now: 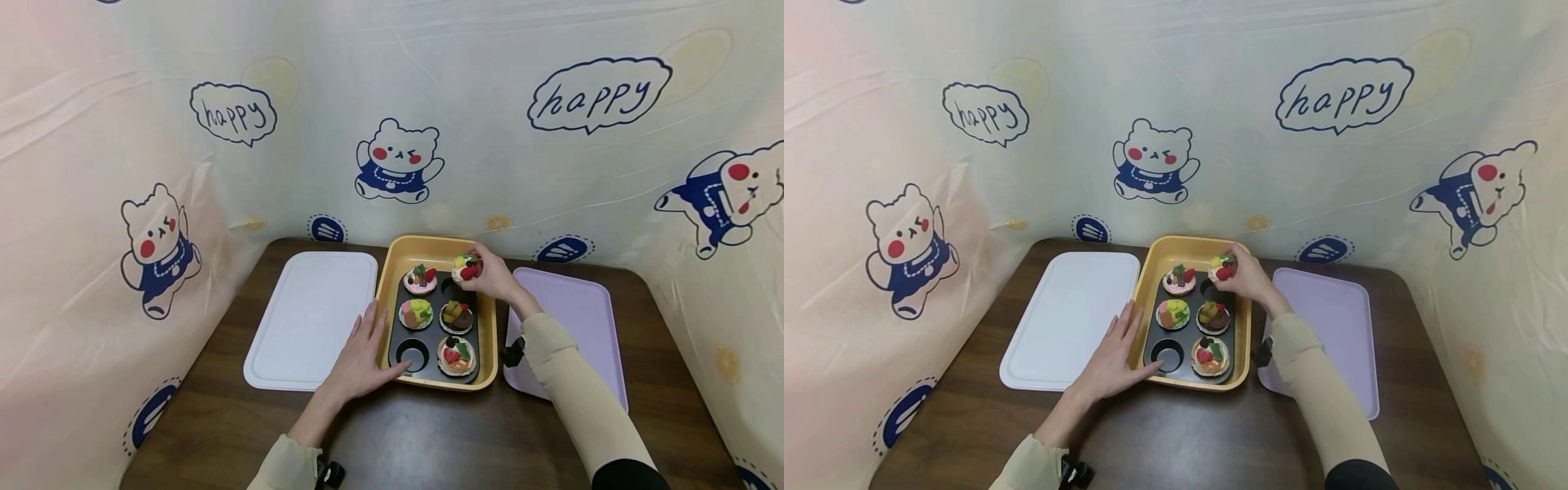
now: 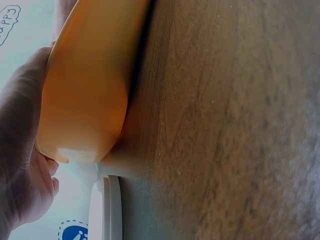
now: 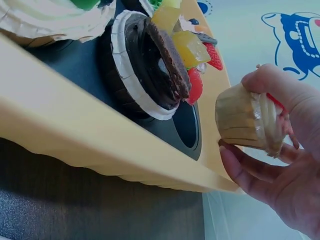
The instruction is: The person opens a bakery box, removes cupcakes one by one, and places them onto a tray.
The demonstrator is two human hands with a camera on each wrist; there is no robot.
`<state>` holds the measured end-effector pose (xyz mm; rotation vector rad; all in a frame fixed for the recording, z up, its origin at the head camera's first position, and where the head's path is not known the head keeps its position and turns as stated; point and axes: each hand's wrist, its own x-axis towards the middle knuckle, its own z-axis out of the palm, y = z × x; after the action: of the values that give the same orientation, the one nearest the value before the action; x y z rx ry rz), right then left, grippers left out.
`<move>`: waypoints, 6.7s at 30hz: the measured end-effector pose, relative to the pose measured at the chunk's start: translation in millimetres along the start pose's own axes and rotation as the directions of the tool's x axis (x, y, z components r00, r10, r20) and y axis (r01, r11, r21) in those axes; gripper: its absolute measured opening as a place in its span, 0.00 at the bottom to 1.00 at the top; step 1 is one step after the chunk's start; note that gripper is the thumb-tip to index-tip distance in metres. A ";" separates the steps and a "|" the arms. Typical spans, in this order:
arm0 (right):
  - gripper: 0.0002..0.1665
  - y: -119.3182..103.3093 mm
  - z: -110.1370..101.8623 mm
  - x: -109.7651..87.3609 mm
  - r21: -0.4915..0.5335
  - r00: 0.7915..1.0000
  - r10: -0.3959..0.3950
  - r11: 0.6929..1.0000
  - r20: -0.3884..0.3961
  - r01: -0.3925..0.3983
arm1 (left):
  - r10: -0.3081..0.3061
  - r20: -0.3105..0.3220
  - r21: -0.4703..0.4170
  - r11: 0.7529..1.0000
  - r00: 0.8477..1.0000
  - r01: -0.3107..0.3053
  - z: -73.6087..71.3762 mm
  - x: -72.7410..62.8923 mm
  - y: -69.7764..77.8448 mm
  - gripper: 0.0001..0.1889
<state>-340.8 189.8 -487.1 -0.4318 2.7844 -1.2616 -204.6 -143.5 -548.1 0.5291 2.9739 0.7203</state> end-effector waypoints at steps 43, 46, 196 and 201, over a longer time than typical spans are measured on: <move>0.46 40.9 -25.4 -41.9 0.339 0.970 0.215 0.926 -0.111 -0.166 | -0.004 -0.012 -0.021 1.000 1.000 0.004 0.4 -1.5 1.4 0.64; 0.47 49.8 -27.7 -49.2 0.341 0.966 0.222 0.925 -0.130 -0.167 | -0.005 -0.011 -0.021 1.000 1.000 0.005 0.6 -1.4 1.9 0.63; 0.60 55.3 -56.3 -106.9 -0.038 0.977 -0.003 0.999 -0.214 -0.005 | -0.010 -0.027 -0.028 1.000 1.000 0.009 0.7 -2.0 4.6 0.63; 0.63 41.2 -40.7 -100.9 -0.054 0.993 -0.026 0.998 -0.117 0.020 | -0.006 -0.025 -0.021 1.000 1.000 0.006 0.9 -2.0 3.4 0.64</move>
<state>-260.2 273.0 -497.4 -0.4066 2.9246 -1.2610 -201.6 -140.8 -547.5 0.5135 2.9862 0.7627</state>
